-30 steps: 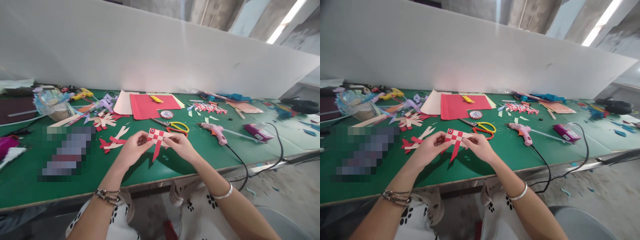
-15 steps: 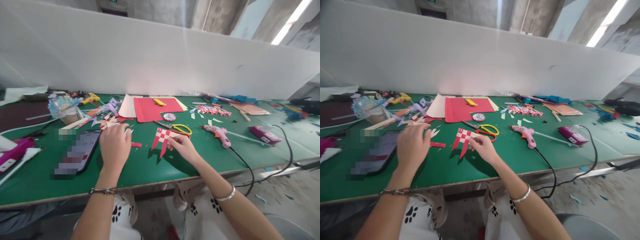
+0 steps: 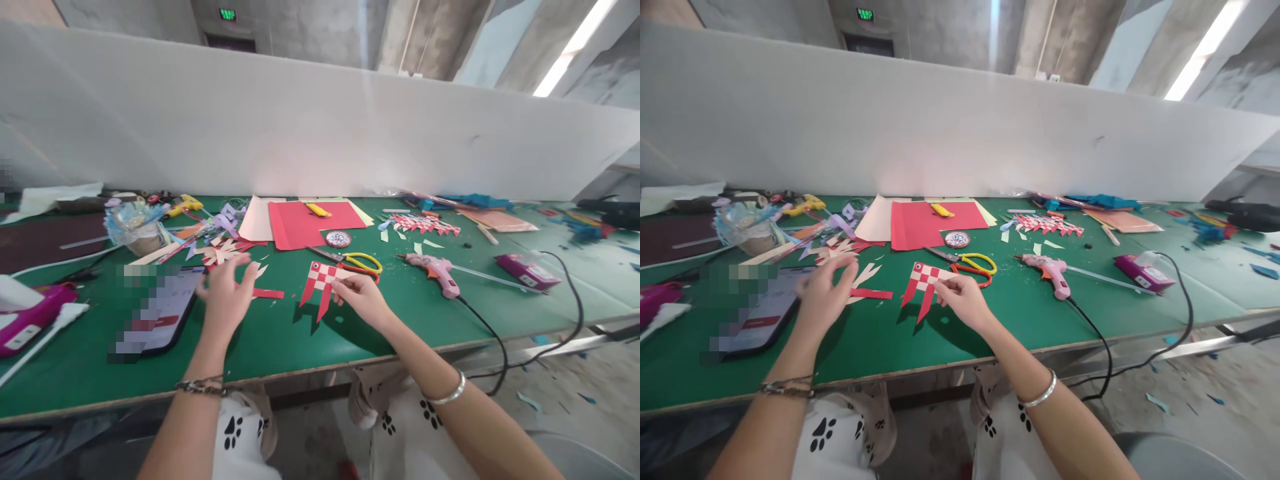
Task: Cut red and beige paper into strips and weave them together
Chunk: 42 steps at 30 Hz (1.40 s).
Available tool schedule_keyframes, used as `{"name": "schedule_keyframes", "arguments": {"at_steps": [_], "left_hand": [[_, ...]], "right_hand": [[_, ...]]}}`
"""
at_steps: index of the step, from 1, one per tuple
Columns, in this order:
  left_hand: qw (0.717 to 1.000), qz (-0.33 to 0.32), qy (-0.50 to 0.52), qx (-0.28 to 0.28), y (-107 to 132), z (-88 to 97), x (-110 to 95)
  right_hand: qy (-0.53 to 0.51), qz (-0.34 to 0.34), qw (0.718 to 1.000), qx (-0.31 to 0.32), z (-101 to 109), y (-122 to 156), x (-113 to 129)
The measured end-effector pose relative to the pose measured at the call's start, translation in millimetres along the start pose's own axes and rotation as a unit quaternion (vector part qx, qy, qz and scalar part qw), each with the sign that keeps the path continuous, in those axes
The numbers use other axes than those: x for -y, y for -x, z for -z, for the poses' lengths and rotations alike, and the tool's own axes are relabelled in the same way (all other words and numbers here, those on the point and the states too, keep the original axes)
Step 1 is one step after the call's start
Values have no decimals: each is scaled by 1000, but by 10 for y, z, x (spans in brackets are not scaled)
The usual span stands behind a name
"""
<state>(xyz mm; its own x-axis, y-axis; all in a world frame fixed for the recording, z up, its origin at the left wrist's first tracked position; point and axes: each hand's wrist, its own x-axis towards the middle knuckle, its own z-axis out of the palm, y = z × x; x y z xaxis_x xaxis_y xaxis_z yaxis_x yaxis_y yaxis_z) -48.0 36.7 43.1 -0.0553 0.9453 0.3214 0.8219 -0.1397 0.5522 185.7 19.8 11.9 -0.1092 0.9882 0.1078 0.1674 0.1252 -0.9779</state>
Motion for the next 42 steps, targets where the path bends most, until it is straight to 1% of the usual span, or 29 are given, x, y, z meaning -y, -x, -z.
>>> {"name": "schedule_keyframes", "arguments": {"at_steps": [1,2,3,5,7,12,14,16,18,21,24,30,42], "left_hand": [[993,28,106,39,18,-44,-99],[974,46,199,98,42,-88,-189],[955,50,257,138,71,-130,-266],[930,33,308,198,129,-194,-373],[925,28,310,219,174,-229,-425],[934,21,289,209,210,-265,-452],[937,7,277,213,213,-286,-455],[939,-20,258,226,219,-307,-459],[940,-51,235,243,229,-323,-466],[940,-85,202,260,249,-329,-489],[940,-104,192,261,264,-326,-517],[943,-105,185,258,265,-322,-525],[942,-127,164,263,274,-314,-529]], "right_hand": [[-5,2,1000,5,-21,5,10],[-9,6,1000,9,-42,10,16],[-14,12,1000,13,-62,13,18],[-21,20,999,21,-98,17,9],[-25,27,999,27,-124,19,-9],[-36,36,998,37,-106,30,12],[-48,55,997,17,-57,32,50],[-49,79,996,-15,4,28,80],[-40,91,995,-29,51,20,92],[-23,76,997,-14,66,14,83],[-13,52,999,7,35,20,75],[-23,50,998,32,18,30,70],[-40,46,997,49,24,18,41]]}}
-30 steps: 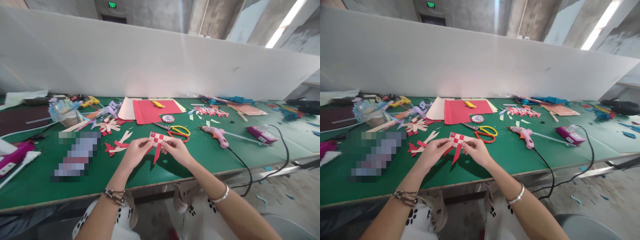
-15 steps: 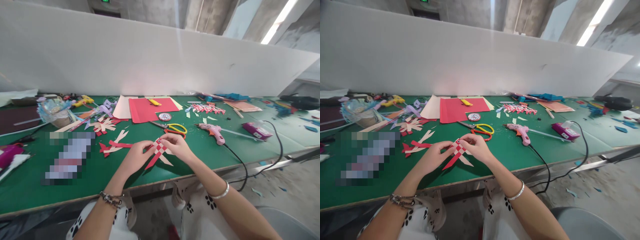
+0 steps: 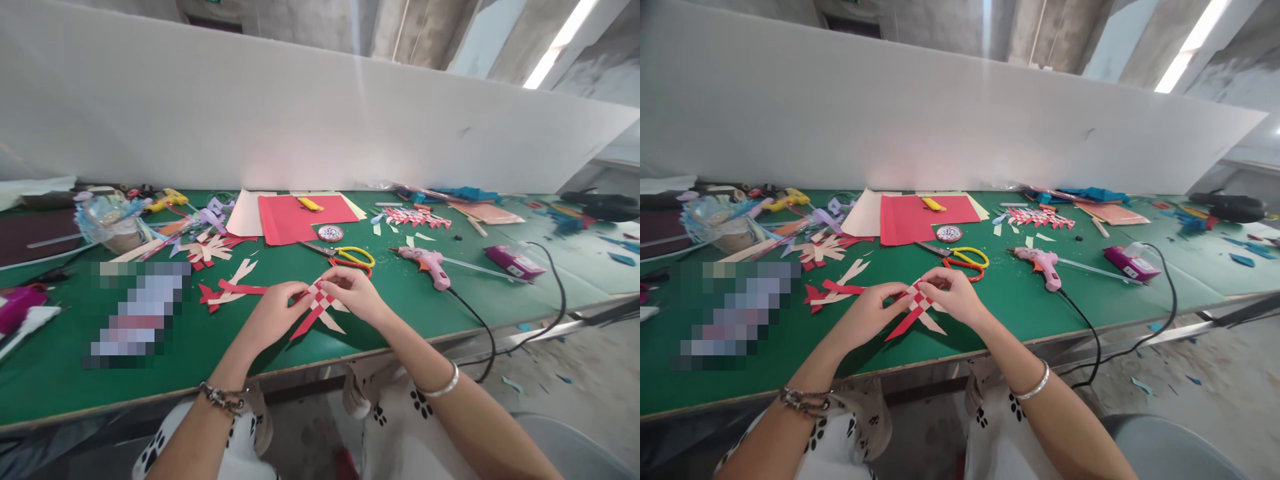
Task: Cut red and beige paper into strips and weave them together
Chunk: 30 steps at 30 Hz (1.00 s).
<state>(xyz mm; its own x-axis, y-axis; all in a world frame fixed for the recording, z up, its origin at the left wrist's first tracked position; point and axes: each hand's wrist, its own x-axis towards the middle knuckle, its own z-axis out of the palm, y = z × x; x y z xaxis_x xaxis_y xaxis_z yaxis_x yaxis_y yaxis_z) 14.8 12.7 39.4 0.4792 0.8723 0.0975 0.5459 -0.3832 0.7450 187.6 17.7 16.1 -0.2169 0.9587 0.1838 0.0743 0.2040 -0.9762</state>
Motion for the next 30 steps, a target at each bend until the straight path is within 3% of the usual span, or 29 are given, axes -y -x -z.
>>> {"name": "schedule_keyframes", "arguments": {"at_steps": [30], "left_hand": [[1000,-9,9,-9,-3,14,36]], "right_hand": [[-46,-35,998,-1,-16,-11,8]]}}
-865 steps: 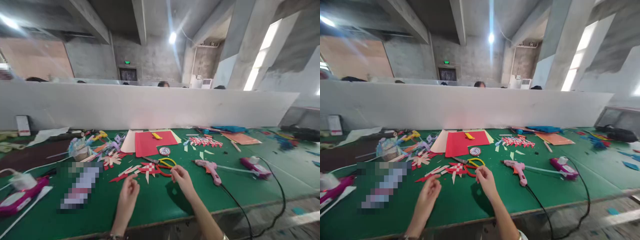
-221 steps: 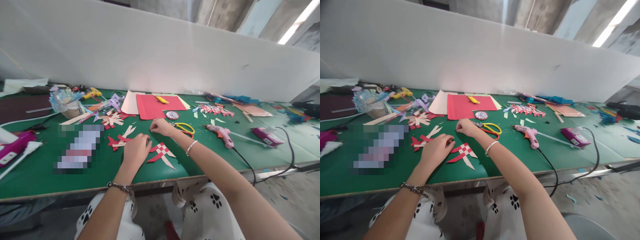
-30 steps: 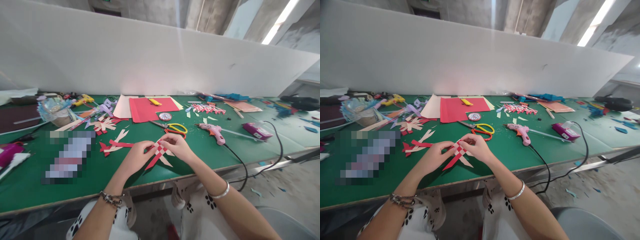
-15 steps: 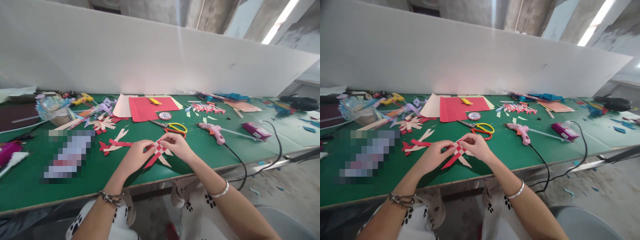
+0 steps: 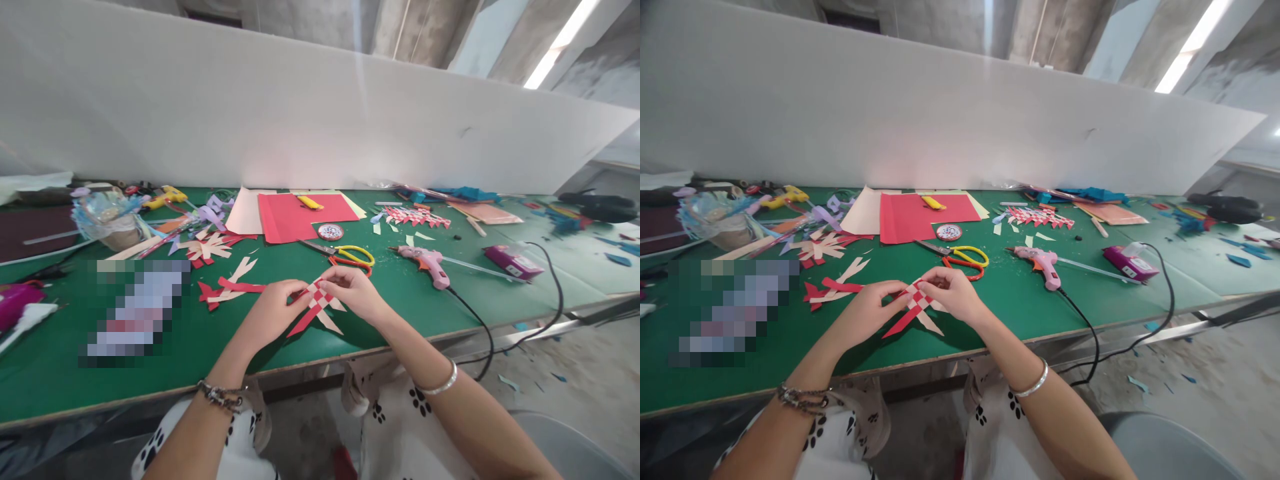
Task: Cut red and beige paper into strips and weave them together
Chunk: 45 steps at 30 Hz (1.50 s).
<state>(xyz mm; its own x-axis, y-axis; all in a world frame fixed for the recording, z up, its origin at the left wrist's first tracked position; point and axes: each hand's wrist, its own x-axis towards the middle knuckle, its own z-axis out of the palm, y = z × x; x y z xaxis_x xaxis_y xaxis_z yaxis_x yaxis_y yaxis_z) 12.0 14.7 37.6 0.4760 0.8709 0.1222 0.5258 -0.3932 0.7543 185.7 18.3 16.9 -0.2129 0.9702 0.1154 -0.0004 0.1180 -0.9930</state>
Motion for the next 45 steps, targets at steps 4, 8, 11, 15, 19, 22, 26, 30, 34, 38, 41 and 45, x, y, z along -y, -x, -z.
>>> {"name": "schedule_keyframes", "arguments": {"at_steps": [4,8,11,15,19,22,26,30,34,38,41,45], "left_hand": [[1000,3,-9,-3,0,7,-8],[1000,2,-9,-8,3,10,-6],[1000,1,-8,-4,3,9,-6],[1000,2,-8,-4,9,3,-13],[1000,-2,2,-12,8,-7,-8],[1000,-1,4,-10,2,-12,-3],[999,9,33,-4,4,-7,-4],[995,27,95,-12,-3,1,14],[985,45,150,-68,-40,-6,57],[967,76,209,-126,-68,-32,73],[949,98,269,-135,-77,-63,58],[910,131,368,-138,-97,-90,44]], "right_hand": [[-12,4,1000,6,4,2,5],[-12,-4,1000,10,15,4,-13],[-8,-3,1000,5,22,0,-28],[-11,-5,1000,8,16,-2,-29],[-13,-7,1000,18,-3,3,-16],[-8,-2,1000,20,-14,7,-12],[7,0,1000,17,-18,8,-10],[4,2,1000,14,-18,14,28],[-14,-10,1000,-3,-23,23,69],[-80,-28,996,-31,-45,16,44],[-151,-37,988,-28,-69,5,27],[-202,-47,978,-36,-65,-10,35]]}}
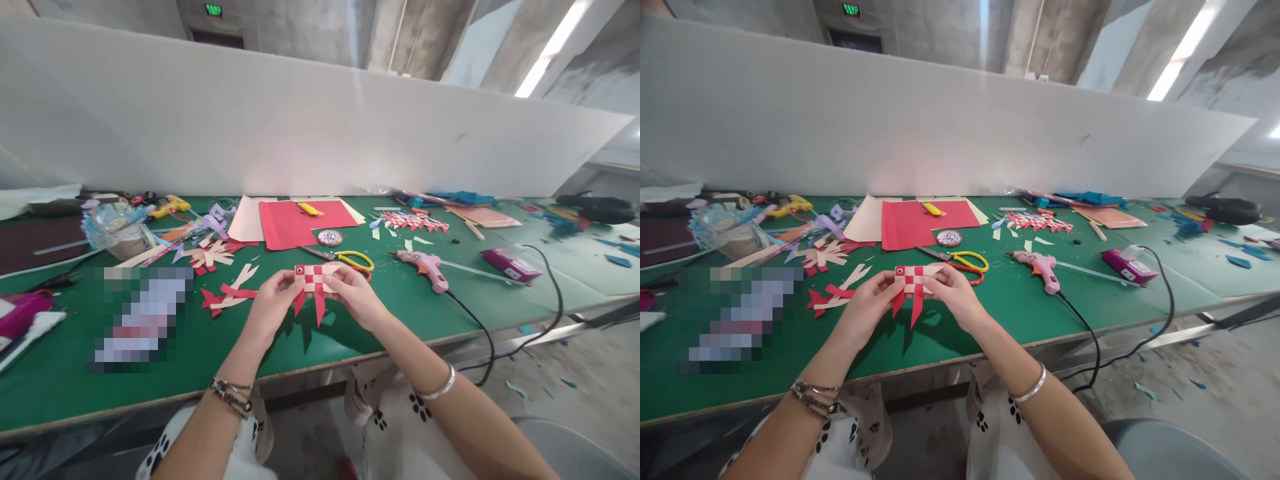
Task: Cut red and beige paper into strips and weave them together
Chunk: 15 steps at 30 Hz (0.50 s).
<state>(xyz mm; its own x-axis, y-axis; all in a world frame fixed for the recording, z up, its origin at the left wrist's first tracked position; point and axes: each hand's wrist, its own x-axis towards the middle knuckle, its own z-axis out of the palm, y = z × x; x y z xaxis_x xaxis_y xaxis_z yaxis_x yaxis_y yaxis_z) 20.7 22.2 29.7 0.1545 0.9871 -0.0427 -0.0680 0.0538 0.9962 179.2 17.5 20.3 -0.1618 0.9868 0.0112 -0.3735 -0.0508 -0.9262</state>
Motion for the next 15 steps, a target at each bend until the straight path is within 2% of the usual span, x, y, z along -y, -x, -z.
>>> {"name": "schedule_keyframes", "arguments": {"at_steps": [3,6,9,15], "left_hand": [[994,27,110,-8,-17,-11,-14],[986,29,166,7,-21,-36,-30],[985,30,164,33,-10,-79,-15],[994,37,97,30,18,-152,55]], "right_hand": [[-33,3,999,-32,27,-8,10],[-5,1,1000,0,39,-8,1],[56,16,998,34,24,-6,-17],[96,36,995,0,6,-20,-30]]}}
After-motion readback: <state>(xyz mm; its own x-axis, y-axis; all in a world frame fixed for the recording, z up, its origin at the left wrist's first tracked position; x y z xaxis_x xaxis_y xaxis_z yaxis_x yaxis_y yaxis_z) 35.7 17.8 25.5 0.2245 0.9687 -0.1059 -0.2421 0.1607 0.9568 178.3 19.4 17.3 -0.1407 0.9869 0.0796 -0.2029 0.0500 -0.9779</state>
